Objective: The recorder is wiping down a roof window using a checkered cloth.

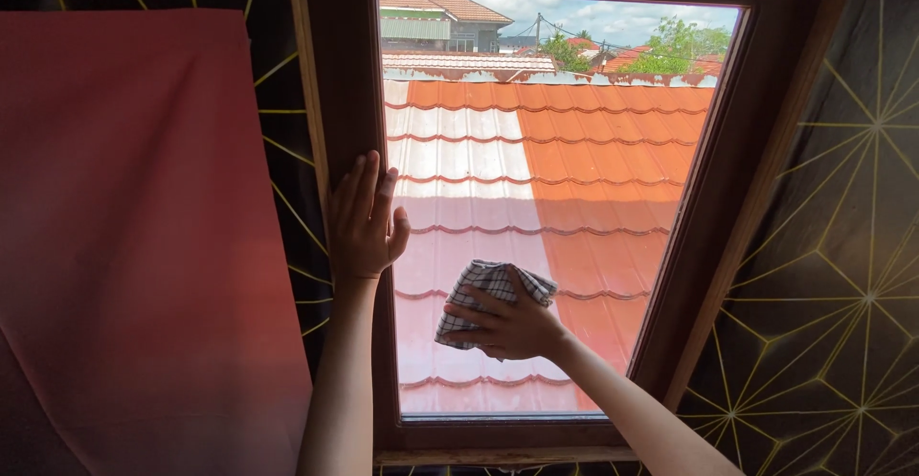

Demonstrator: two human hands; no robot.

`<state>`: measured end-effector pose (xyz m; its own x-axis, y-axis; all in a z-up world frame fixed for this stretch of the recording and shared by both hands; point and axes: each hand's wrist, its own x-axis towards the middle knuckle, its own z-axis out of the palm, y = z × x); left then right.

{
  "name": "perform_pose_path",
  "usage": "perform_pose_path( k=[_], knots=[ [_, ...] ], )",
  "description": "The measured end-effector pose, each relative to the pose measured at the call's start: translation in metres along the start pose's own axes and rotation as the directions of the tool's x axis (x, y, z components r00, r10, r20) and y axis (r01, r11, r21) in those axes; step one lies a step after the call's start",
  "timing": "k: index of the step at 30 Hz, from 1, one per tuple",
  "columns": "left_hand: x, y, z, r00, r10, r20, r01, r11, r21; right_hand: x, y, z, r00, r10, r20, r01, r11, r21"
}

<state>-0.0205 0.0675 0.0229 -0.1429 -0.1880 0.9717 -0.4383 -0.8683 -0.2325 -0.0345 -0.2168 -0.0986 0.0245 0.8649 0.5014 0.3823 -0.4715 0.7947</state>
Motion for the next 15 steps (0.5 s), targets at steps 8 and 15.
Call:
perform_pose_path(
  k=[8,15],
  knots=[
    [0.0,0.002,-0.004,1.0,0.007,0.004,-0.007,1.0,-0.013,0.081,0.127,-0.044,0.971,0.212,-0.114,-0.214,0.977,-0.005],
    [0.002,0.0,-0.003,1.0,-0.001,0.007,0.001,1.0,-0.021,0.157,0.153,-0.047,0.757,0.563,-0.331,-0.598,0.801,-0.005]
  ],
)
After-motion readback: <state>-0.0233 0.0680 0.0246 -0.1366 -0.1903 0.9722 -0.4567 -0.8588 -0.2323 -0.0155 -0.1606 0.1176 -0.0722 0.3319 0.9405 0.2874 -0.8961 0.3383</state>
